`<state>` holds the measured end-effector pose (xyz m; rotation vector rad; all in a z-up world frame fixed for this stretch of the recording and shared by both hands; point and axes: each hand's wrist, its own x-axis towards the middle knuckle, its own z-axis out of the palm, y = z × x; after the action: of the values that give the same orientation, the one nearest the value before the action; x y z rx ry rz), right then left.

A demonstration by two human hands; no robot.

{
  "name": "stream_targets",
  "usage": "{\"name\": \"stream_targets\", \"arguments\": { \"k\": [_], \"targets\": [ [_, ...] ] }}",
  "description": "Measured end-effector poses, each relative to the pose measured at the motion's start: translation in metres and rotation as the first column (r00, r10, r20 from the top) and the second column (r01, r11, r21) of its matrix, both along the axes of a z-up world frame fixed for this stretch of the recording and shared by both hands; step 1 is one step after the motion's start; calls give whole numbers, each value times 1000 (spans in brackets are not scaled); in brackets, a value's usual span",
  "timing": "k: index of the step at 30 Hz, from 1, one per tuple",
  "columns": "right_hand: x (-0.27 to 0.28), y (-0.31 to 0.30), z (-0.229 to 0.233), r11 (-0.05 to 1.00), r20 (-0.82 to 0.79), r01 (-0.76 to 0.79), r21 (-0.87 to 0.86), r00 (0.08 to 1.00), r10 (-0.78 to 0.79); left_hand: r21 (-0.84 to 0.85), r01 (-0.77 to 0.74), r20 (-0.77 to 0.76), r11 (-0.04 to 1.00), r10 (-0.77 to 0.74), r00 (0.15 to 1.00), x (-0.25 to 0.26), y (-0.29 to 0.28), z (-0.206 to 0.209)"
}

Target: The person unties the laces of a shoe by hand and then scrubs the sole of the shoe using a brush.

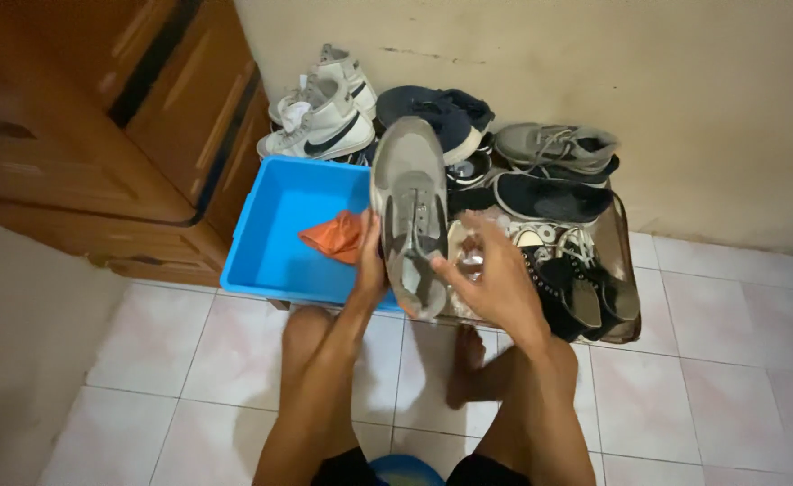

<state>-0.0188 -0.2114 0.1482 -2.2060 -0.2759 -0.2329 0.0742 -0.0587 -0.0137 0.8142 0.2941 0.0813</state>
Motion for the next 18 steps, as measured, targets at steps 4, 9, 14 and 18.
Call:
{"name": "stream_targets", "arguments": {
  "k": [4,9,14,18],
  "targets": [
    [13,-2,-19,996,-106,-34,-87,994,24,378,-11,151,926,-50,987,30,3,-54],
    [47,-23,-103,975,309,222,1,927,-212,651,76,233,755,-294,927,7,-4,37],
    [56,-18,-114,946,467,302,121,823,-323,886,-87,264,455,-342,902,-2,-11,44],
    [60,-16,-106,959,538,241,146,794,-282,821,-210,410,530,-293,864,11,-10,37]
  ]
}}
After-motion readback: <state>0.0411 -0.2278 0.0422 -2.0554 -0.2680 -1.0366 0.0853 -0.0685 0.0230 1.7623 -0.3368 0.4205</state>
